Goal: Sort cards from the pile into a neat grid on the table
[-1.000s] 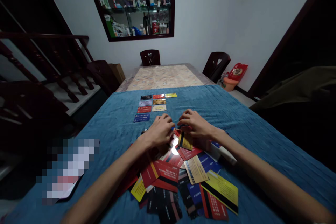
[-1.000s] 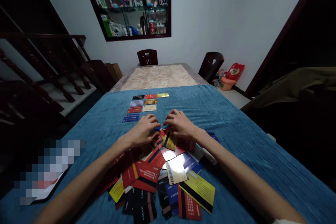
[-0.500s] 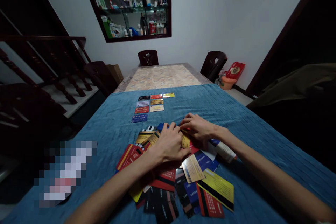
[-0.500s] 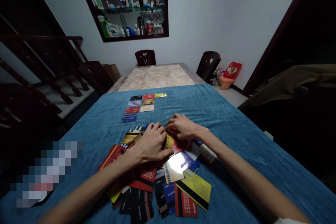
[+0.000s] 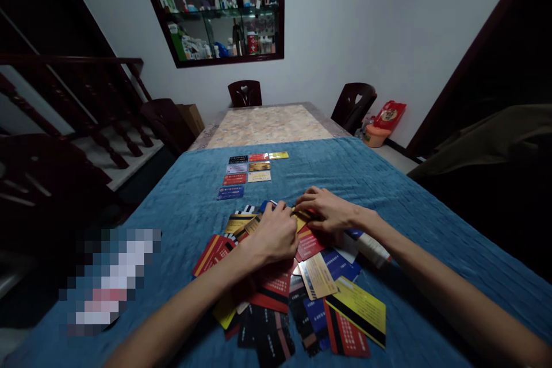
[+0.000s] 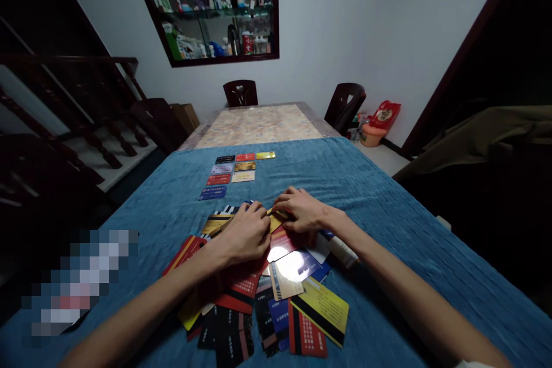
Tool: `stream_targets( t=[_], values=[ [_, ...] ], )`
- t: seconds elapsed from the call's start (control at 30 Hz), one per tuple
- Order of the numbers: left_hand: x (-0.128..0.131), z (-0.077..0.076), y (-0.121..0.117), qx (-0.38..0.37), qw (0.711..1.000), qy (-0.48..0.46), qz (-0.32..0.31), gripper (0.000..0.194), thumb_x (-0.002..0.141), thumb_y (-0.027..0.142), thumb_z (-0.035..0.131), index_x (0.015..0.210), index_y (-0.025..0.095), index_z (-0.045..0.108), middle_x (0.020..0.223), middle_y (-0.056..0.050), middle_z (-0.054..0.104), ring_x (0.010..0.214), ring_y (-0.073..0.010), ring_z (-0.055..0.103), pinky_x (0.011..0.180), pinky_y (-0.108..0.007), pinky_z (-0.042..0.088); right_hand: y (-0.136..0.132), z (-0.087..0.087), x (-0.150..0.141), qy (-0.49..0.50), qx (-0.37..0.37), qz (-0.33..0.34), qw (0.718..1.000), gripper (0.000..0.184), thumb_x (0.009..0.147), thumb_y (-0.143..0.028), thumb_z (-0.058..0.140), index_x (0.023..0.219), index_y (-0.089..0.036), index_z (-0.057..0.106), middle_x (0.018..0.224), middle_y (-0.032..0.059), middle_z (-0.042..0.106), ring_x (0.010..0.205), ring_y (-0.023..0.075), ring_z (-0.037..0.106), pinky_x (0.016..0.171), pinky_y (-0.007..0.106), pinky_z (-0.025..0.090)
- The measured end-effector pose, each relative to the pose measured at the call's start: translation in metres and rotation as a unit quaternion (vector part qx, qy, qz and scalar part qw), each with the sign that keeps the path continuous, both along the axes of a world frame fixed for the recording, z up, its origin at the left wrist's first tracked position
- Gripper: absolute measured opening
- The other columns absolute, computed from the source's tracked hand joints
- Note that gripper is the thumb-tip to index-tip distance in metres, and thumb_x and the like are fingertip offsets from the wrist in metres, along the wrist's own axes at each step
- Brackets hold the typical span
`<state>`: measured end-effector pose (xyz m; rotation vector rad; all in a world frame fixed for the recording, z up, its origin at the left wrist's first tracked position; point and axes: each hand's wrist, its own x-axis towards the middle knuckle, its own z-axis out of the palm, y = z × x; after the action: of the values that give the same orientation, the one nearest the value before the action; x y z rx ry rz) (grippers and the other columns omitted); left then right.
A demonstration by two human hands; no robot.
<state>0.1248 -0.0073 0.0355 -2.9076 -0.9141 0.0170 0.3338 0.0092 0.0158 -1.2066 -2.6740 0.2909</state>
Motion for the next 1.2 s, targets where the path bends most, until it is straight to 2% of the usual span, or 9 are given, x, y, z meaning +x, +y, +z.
stream_targets(
  t=[0.2,0.33,0.57,0.7,1.03,1.2],
  values=[
    [-0.002,-0.002,0.004,-0.012,1.000,0.011,-0.006,0.023,0.086,0.019,0.050,0.097,0.009,0.068,0.103,-0.016,0.069,0.107,-0.0309,0.055,0.085,-0.045,0.044,0.003,-0.005,0.001,0.006,0.004,-0.004,1.000,0.046,0.076,-0.024,0.068,0.122,-0.023,0.066,0.119,0.0098,0.065,0.108,0.0289,0.048,0.092,0.047,0.041],
    [-0.005,0.002,0.008,-0.024,0.999,0.023,-0.017,0.020,0.087,0.017,0.051,0.096,0.011,0.068,0.103,-0.015,0.070,0.106,-0.0295,0.056,0.086,-0.044,0.043,0.005,-0.008,0.003,0.014,0.003,0.005,1.000,0.043,0.077,-0.026,0.069,0.120,-0.023,0.067,0.117,0.0102,0.064,0.106,0.0288,0.048,0.091,0.047,0.041],
    [-0.014,0.014,0.022,-0.036,0.999,0.015,0.015,0.021,0.088,0.013,0.049,0.092,0.014,0.070,0.099,-0.012,0.072,0.107,-0.0276,0.057,0.087,-0.040,0.043,0.009,-0.006,0.002,0.059,0.020,0.023,0.998,0.023,0.085,-0.020,0.062,0.106,-0.021,0.071,0.103,0.0082,0.071,0.100,0.0250,0.052,0.088,0.042,0.043],
    [-0.019,0.017,0.029,-0.055,0.998,-0.003,0.019,0.022,0.087,0.013,0.049,0.092,0.015,0.070,0.099,-0.012,0.072,0.102,-0.0256,0.059,0.086,-0.038,0.045,0.011,-0.007,0.002,0.076,0.032,0.014,0.996,0.020,0.085,-0.015,0.061,0.101,-0.021,0.072,0.098,0.0071,0.072,0.096,0.0234,0.054,0.086,0.039,0.044],
    [-0.025,0.005,0.050,-0.063,0.995,-0.081,0.006,0.031,0.089,0.010,0.042,0.089,0.016,0.073,0.088,-0.011,0.070,0.092,-0.0223,0.060,0.083,-0.033,0.048,0.013,-0.012,-0.001,0.086,0.075,-0.025,0.993,0.017,0.084,-0.011,0.057,0.092,-0.019,0.070,0.084,0.0070,0.069,0.083,0.0210,0.054,0.077,0.033,0.042],
    [-0.028,0.003,0.056,-0.066,0.990,-0.123,0.002,0.030,0.088,0.010,0.043,0.086,0.017,0.073,0.085,-0.009,0.068,0.091,-0.0211,0.059,0.082,-0.032,0.048,0.012,-0.016,-0.004,0.103,0.083,-0.056,0.990,0.016,0.084,-0.011,0.055,0.087,-0.018,0.069,0.085,0.0070,0.070,0.084,0.0204,0.055,0.076,0.031,0.041]
  ],
)
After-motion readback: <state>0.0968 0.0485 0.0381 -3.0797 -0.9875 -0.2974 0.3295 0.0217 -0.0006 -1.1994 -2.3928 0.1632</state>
